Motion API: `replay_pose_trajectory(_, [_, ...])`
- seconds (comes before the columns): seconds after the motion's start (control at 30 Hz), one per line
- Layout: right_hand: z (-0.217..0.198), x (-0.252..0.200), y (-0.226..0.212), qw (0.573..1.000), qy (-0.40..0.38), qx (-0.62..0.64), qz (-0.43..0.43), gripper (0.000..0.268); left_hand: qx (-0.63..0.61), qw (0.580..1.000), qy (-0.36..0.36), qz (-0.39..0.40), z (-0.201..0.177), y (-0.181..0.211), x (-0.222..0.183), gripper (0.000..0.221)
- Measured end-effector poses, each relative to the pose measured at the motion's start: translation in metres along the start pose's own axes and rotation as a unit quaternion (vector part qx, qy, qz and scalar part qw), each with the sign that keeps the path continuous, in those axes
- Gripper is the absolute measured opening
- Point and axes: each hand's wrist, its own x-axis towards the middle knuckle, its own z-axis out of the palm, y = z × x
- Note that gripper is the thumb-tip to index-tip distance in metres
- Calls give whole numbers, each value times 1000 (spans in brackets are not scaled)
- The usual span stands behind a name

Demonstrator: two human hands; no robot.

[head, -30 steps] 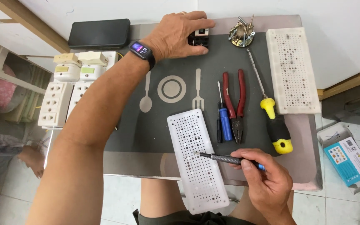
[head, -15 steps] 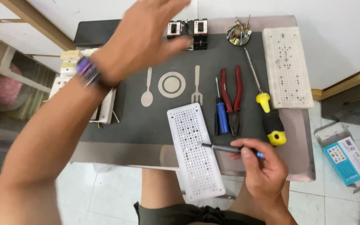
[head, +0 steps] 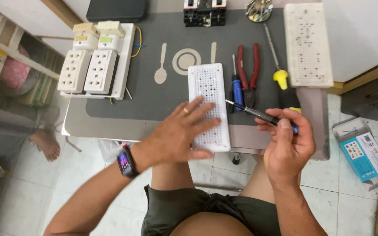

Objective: Assembling electrical components like circuit breakers and sockets onto a mounting board using a screwdriver and pliers.

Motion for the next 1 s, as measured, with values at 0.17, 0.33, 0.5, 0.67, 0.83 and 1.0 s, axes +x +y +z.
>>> replay_pose_trajectory(0.17, [-1, 2, 1, 998, 0, 55, -5, 18, -19, 1000, 6, 4, -19, -39, 25, 82])
replay_pose_trajectory(0.33, [2, 4, -5, 999, -24, 36, -3, 19, -38, 997, -27, -61, -20, -68, 42, 80])
replay_pose_trajectory(0.5, [1, 5, -3, 999, -31, 28, 1, 20, -45, 996, -20, -70, -20, -84, 49, 79])
replay_pose_trajectory(0.67, [0, 6, -2, 999, -36, 27, 4, 20, -52, 997, -14, -64, -17, -94, 53, 79])
replay_pose_trajectory(0.83, [-1, 5, -1, 999, -44, 20, 7, 20, -49, 996, -25, -65, -18, -96, 52, 80])
replay_pose_trajectory(1.0, [-1, 5, -3, 999, -43, 20, 15, 21, -54, 996, -25, -62, -19, -97, 53, 81])
